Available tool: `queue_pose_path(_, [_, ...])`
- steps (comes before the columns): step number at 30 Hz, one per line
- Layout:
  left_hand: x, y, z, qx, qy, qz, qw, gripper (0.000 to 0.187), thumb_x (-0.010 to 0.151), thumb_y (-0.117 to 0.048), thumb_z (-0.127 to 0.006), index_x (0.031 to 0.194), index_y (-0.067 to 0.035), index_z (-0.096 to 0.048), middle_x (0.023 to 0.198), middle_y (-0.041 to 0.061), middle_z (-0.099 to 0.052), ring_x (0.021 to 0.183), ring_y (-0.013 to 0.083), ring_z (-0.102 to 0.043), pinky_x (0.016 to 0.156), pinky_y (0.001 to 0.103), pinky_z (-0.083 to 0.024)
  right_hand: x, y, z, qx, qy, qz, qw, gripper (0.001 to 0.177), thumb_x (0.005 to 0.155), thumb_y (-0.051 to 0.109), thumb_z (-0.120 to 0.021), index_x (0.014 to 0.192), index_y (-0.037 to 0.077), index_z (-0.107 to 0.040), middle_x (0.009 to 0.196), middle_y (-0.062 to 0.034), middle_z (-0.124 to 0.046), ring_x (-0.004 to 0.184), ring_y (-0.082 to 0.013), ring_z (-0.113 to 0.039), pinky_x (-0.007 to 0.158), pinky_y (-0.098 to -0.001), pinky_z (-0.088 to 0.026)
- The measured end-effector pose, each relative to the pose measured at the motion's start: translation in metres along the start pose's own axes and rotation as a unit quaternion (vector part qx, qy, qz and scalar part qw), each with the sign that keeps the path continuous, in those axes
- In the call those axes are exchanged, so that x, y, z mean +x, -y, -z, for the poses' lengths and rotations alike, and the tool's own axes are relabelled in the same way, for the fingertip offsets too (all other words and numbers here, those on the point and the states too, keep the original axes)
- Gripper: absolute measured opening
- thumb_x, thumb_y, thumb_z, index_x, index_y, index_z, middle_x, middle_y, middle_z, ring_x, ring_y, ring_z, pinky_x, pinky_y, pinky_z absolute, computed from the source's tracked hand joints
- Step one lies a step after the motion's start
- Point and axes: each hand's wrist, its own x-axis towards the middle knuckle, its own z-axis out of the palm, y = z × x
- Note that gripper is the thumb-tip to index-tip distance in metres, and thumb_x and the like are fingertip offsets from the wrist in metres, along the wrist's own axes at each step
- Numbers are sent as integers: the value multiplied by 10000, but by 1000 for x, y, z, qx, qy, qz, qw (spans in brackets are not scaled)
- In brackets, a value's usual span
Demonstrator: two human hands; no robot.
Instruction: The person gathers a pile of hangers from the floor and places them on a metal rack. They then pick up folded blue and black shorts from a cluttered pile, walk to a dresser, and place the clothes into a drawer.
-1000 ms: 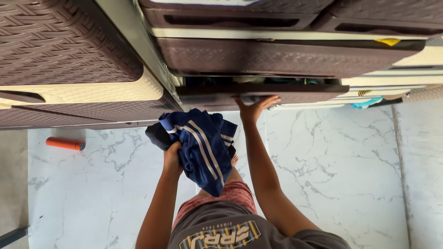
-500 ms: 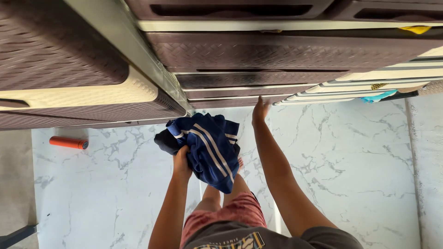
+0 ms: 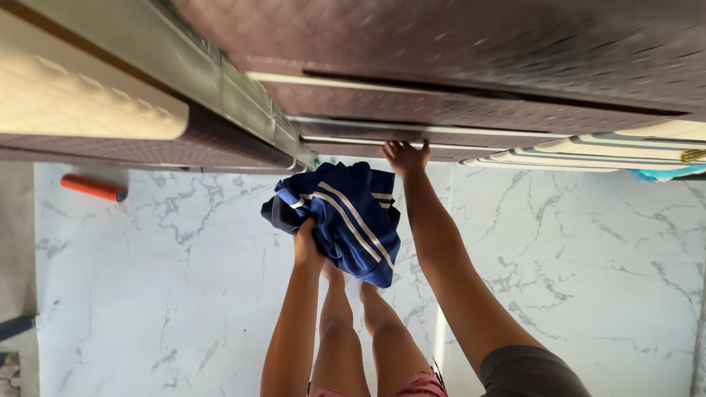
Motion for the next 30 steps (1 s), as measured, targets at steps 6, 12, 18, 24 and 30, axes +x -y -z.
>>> queue_pose_path(6, [-7,24,21,-10,-37,16,999,367,854,-102,-529,1207,-6,-538,1080,149,-596,1007,271,-621,882,405,-554,28,1,22,21,51,9,998,872,969,700,-276,1575,84,-392,1544,-132,-463,1407,-338,-428,1180,-530,-327])
queue_pose_path(12, [-31,35,47,-25,-25,-2,999,430,859,-91,-538,1271,29,-514,1064,145,-616,1000,279,-627,878,413,-537,7,-29,98,64,75,76,992,663,1011,671,-352,1311,125,-580,1227,-93,-626,1024,-320,-568,931,-510,-524])
queue_pose_path(18, [-63,42,68,-31,-13,27,999,474,853,-95,-521,1296,72,-521,1110,204,-647,1027,310,-657,891,431,-565,-57,-35,156,-92,5,110,990,551,1001,651,-415,1120,135,-568,1006,-74,-636,875,-302,-590,743,-453,-505])
queue_pose_path(24, [-83,55,81,-13,-25,48,998,479,837,-100,-527,1287,64,-533,1099,197,-655,1007,302,-667,883,415,-569,-93,-38,170,-169,-25,43,984,570,1006,598,-447,1239,88,-550,1128,-89,-637,1012,-281,-593,854,-426,-510])
queue_pose_path(30, [-91,60,78,-31,23,49,998,454,855,-78,-546,1258,130,-551,1080,207,-653,1002,315,-659,880,416,-565,-158,-34,156,-282,-10,-52,958,614,1011,546,-478,1358,41,-532,1251,-104,-638,1149,-260,-597,964,-398,-515])
